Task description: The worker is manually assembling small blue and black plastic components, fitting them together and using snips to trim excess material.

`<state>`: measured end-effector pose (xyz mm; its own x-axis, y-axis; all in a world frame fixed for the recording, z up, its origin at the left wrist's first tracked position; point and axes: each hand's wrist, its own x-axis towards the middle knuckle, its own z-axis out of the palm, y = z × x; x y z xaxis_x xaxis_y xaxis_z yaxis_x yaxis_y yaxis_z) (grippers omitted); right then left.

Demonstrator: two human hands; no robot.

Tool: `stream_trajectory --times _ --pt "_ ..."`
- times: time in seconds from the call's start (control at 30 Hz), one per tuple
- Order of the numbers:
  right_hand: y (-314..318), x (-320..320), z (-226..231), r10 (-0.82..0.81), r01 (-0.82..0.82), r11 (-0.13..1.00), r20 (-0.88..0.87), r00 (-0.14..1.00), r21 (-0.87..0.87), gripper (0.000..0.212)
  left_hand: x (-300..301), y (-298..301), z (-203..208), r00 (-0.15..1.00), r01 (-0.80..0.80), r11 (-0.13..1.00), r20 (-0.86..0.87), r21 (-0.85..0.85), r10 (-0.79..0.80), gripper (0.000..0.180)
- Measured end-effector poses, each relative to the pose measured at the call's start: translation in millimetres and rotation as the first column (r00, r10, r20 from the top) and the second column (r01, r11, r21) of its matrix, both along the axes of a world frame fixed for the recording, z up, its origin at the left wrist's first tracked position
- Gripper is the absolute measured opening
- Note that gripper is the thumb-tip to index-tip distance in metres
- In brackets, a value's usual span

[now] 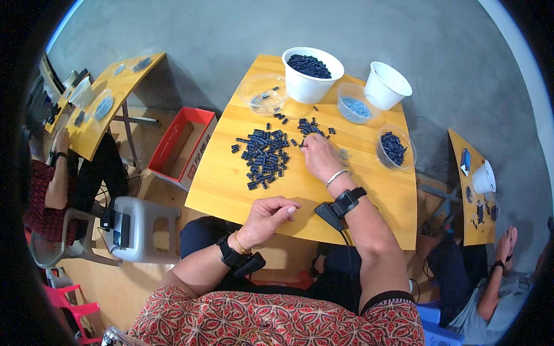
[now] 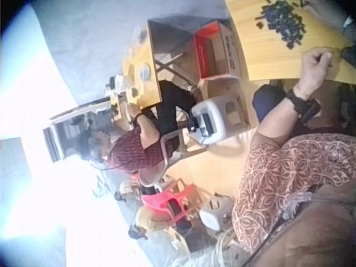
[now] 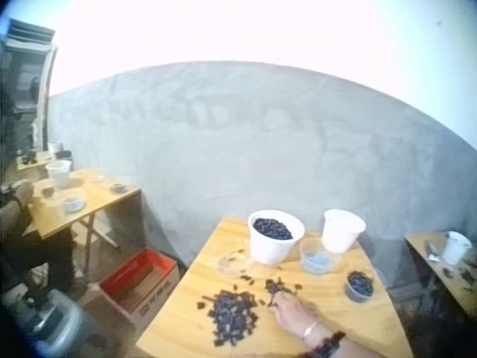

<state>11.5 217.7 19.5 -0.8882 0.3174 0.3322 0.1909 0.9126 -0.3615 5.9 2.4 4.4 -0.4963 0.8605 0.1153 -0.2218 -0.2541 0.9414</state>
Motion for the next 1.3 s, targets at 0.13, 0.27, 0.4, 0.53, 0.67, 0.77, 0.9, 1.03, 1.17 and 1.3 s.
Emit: stream_trajectory --times 0.13,0.27,0.4,0.53,0.67,0.77,0.9,1.03,1.17,1.3 --pt "-2.3 4.8 4.6 -0.001 -0.005 0.997 0.074 0.997 0.073 0.010 -1.8 -1.1 -1.1 0.999 0.027 1.000 0.023 0.006 -0.027 0.017" --pt "-43.2 41.6 26.6 -0.010 0.011 0.999 0.026 1.000 -0.041 0.009 -0.5 1.5 -2.9 0.951 -0.048 0.998 0.307 0.027 0.038 0.021" --pt "-83.3 74.2 37.6 0.277 -0.279 0.960 -0.093 0.956 -0.012 0.008 -3.6 1.4 9.0 0.926 -0.062 0.997 0.368 -0.054 0.078 0.019" --pt "-86.3 86.7 33.1 0.313 -0.325 0.944 -0.152 0.937 -0.058 0.010 -2.1 3.7 9.9 0.958 -0.004 0.995 0.286 -0.102 0.033 0.012" --pt "-53.6 100.5 37.7 0.199 -0.209 0.977 -0.188 0.962 -0.032 0.006 -5.6 3.1 1.7 0.969 0.041 0.996 0.246 -0.077 -0.021 0.011" --pt "16.2 116.8 18.8 -0.118 0.097 0.982 -0.127 0.985 -0.161 0.005 -5.0 2.2 4.1 0.976 0.041 0.997 0.214 -0.067 -0.026 0.011" --pt "46.6 123.8 15.9 -0.123 0.119 0.976 -0.011 0.992 -0.181 0.007 -5.9 3.1 0.1 0.958 0.088 0.996 0.272 0.006 -0.086 0.013" --pt "46.6 114.8 16.2 -0.072 0.079 0.990 0.056 0.996 -0.117 0.009 -6.6 3.5 1.5 0.957 0.080 0.997 0.281 0.004 -0.078 0.013" --pt "46.6 109.5 13.4 -0.036 0.044 0.993 0.071 0.997 -0.110 0.007 -7.7 2.5 0.9 0.954 0.078 0.997 0.291 -0.006 -0.073 0.013" --pt "43.9 105.7 9.8 -0.116 0.124 0.989 0.097 0.988 -0.081 0.009 -6.2 4.3 2.0 0.953 0.072 0.997 0.294 -0.001 -0.069 0.013"
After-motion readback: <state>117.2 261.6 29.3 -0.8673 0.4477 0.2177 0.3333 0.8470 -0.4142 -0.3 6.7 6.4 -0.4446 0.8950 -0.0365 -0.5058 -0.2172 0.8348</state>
